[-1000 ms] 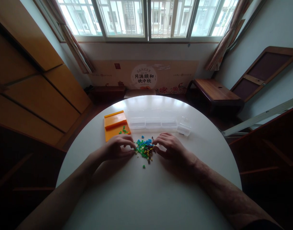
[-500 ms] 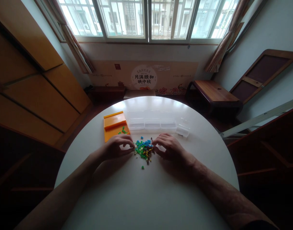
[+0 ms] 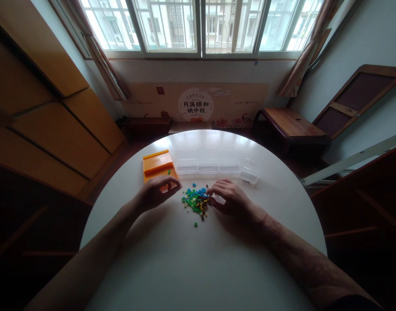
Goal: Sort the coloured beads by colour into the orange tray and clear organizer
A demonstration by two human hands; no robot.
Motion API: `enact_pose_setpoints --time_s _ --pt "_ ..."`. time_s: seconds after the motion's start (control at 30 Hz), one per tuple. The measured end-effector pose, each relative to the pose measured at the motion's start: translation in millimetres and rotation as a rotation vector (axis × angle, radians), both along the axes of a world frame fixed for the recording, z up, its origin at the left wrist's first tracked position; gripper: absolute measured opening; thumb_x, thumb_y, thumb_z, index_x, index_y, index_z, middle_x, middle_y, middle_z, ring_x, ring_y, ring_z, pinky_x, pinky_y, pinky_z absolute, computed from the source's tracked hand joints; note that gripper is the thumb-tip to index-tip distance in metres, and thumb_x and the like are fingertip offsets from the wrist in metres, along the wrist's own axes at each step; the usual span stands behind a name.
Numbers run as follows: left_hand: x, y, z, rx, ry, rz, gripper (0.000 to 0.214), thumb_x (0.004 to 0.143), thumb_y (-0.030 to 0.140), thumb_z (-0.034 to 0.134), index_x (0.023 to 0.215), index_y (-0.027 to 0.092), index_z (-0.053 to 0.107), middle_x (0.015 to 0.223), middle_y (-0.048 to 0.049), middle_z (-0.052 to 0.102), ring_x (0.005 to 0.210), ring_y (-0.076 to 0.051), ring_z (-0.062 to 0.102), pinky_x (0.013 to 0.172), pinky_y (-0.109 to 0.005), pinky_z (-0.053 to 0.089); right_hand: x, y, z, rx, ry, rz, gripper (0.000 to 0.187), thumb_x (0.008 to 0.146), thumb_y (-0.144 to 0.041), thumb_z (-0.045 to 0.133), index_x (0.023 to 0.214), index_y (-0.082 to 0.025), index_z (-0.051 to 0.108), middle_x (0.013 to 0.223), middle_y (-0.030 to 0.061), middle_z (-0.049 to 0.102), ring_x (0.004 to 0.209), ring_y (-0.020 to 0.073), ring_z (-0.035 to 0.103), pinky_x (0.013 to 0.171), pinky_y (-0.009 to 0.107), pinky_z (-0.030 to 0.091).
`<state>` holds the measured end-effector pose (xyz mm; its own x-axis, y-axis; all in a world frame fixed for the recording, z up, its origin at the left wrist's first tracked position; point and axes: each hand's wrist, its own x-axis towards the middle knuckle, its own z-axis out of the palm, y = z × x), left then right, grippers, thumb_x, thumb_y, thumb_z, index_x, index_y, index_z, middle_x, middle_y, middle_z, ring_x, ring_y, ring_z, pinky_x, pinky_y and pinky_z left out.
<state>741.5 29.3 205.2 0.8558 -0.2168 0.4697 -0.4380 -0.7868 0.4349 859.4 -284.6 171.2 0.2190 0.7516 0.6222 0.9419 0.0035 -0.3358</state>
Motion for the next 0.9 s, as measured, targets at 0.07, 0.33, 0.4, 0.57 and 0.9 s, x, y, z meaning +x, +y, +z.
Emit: enact_pose_setpoints --time_s 0.07,0.33,0.4,0.57,0.9 --pt "0 6 3.6 0.039 -0.029 0.087 0.012 0.103 0.029 0.069 0.098 0.021 0.076 0.091 -0.0021 0.078 0.075 -0.014 0.069 0.076 -0.027 0.053 0 0 -0.2 -0.001 0.000 -0.003 0.014 0.100 -0.018 0.071 0.112 -0.024 0.072 0.099 0.0040 0.080 0.090 0.0217 0.075 0.099 0.044 0.060" --pt "1 35 4.7 0.164 -0.017 0.454 0.012 0.097 0.032 0.071 0.104 0.024 0.076 0.101 -0.0016 0.082 0.084 -0.021 0.074 0.079 -0.031 0.055 0 -1 0.0 -0.007 0.010 -0.013 0.013 0.099 -0.017 0.070 0.111 -0.023 0.071 0.095 0.0035 0.078 0.090 0.0212 0.073 0.096 0.042 0.060" --pt "2 37 3.2 0.165 -0.002 0.477 0.016 0.096 0.033 0.071 0.108 0.024 0.077 0.104 -0.0027 0.083 0.089 -0.023 0.076 0.082 -0.033 0.057 1 -1 -0.3 -0.004 0.011 -0.011 0.013 0.099 -0.017 0.070 0.111 -0.024 0.071 0.095 0.0034 0.078 0.089 0.0210 0.073 0.096 0.042 0.059" --pt "2 32 6.2 0.120 -0.021 0.378 0.017 0.099 0.036 0.069 0.107 0.023 0.078 0.109 -0.0057 0.082 0.095 -0.023 0.075 0.089 -0.037 0.059 1 -2 -1.3 -0.007 0.013 -0.008 0.013 0.100 -0.018 0.071 0.111 -0.024 0.071 0.095 0.0034 0.078 0.088 0.0213 0.074 0.095 0.042 0.060" --pt "-4 -1 1.8 0.058 0.109 -0.184 0.011 0.095 0.032 0.076 0.099 0.024 0.081 0.092 -0.0041 0.077 0.075 -0.015 0.065 0.070 -0.027 0.050 2 -1 -0.7 0.000 0.004 -0.007 0.013 0.099 -0.017 0.072 0.111 -0.024 0.072 0.095 0.0033 0.079 0.087 0.0212 0.074 0.096 0.042 0.061"
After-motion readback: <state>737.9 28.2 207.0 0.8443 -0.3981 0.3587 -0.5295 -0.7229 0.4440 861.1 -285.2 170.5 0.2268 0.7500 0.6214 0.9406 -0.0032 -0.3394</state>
